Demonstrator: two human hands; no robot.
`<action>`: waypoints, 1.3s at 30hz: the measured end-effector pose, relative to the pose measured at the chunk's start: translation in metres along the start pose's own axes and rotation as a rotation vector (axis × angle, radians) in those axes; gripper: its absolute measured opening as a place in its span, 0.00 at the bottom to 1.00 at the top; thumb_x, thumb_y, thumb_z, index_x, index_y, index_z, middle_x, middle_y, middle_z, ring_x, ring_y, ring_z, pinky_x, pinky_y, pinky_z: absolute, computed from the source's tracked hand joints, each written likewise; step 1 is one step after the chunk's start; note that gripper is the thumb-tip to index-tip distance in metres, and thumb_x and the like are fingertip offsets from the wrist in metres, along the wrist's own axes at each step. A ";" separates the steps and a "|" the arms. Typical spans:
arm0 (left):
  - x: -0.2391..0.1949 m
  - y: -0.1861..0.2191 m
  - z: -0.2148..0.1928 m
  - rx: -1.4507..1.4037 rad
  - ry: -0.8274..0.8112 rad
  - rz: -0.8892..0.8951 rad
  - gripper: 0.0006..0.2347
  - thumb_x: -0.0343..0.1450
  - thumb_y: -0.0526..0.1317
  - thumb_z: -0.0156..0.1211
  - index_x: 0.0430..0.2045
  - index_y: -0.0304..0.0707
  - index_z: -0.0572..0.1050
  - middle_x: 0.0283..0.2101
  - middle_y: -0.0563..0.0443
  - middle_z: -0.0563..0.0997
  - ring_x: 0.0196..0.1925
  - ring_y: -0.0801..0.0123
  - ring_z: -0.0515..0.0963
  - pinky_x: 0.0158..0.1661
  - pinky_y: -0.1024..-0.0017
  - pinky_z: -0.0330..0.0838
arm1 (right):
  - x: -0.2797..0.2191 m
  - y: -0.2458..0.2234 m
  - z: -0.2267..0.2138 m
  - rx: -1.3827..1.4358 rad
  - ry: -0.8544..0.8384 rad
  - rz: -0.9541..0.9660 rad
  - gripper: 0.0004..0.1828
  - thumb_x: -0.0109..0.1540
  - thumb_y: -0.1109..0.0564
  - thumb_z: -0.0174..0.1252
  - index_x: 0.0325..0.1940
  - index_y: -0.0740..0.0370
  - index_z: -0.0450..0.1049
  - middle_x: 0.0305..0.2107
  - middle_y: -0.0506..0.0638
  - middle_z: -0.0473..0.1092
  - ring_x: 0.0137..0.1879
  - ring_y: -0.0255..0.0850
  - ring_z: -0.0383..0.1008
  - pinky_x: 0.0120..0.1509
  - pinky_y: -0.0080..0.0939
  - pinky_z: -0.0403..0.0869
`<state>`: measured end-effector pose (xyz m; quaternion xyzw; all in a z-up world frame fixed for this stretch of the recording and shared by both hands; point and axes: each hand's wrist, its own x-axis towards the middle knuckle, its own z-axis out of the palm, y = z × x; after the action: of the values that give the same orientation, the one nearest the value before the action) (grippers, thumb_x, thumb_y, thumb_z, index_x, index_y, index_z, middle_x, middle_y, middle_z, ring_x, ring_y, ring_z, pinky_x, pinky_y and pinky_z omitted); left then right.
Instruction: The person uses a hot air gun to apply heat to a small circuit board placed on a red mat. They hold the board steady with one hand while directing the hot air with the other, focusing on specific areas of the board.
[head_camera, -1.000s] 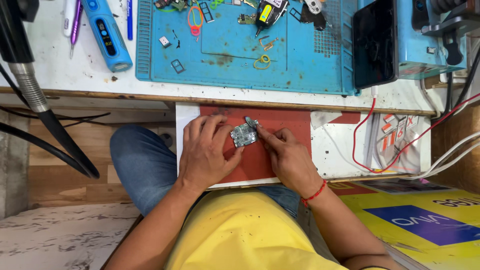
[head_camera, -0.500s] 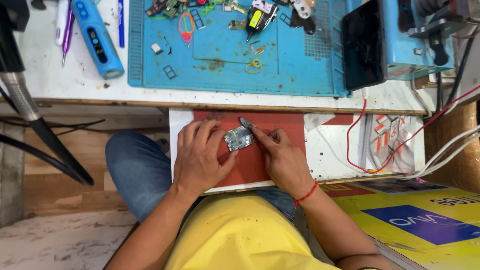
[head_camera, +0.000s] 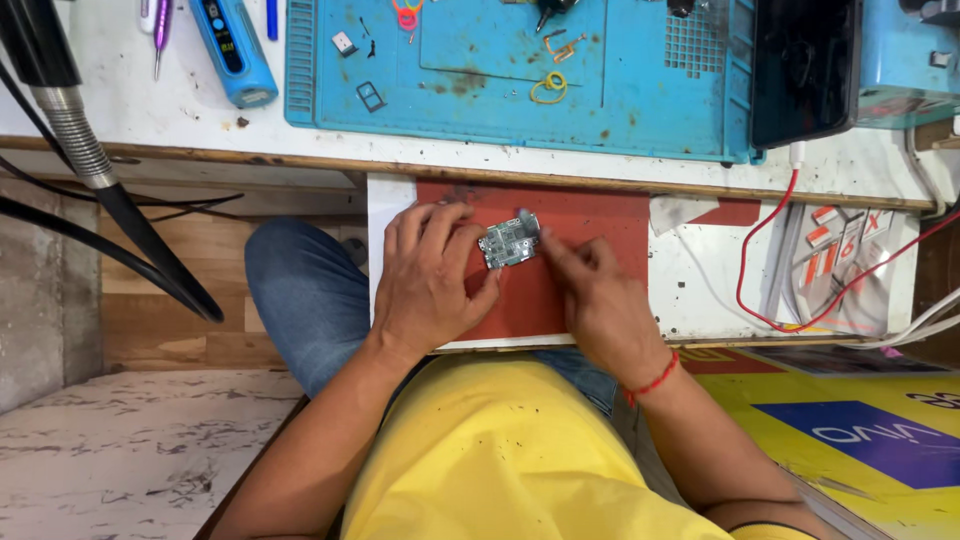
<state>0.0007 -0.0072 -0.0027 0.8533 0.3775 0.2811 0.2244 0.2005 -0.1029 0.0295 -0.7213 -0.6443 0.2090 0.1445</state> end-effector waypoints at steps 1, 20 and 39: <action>0.001 -0.002 -0.001 -0.002 -0.002 0.001 0.19 0.61 0.43 0.71 0.41 0.33 0.77 0.53 0.44 0.73 0.58 0.49 0.69 0.59 0.51 0.61 | 0.003 -0.001 0.000 -0.007 -0.050 -0.015 0.34 0.58 0.68 0.53 0.69 0.51 0.68 0.42 0.59 0.71 0.35 0.59 0.75 0.37 0.56 0.74; 0.006 -0.003 0.000 0.013 -0.002 -0.004 0.19 0.61 0.43 0.71 0.43 0.34 0.78 0.54 0.45 0.74 0.59 0.50 0.68 0.59 0.51 0.60 | 0.003 0.003 -0.007 -0.062 -0.071 -0.017 0.35 0.58 0.66 0.50 0.70 0.50 0.66 0.46 0.60 0.71 0.36 0.59 0.76 0.37 0.54 0.76; 0.001 0.000 -0.003 0.017 -0.007 0.005 0.21 0.61 0.44 0.71 0.45 0.32 0.77 0.54 0.44 0.74 0.59 0.50 0.68 0.60 0.51 0.61 | 0.006 -0.003 -0.002 -0.065 -0.012 -0.070 0.34 0.58 0.69 0.49 0.68 0.49 0.71 0.40 0.56 0.71 0.28 0.52 0.74 0.34 0.51 0.75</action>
<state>-0.0006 -0.0059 0.0003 0.8571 0.3770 0.2754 0.2177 0.1993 -0.0966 0.0320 -0.7015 -0.6764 0.1872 0.1243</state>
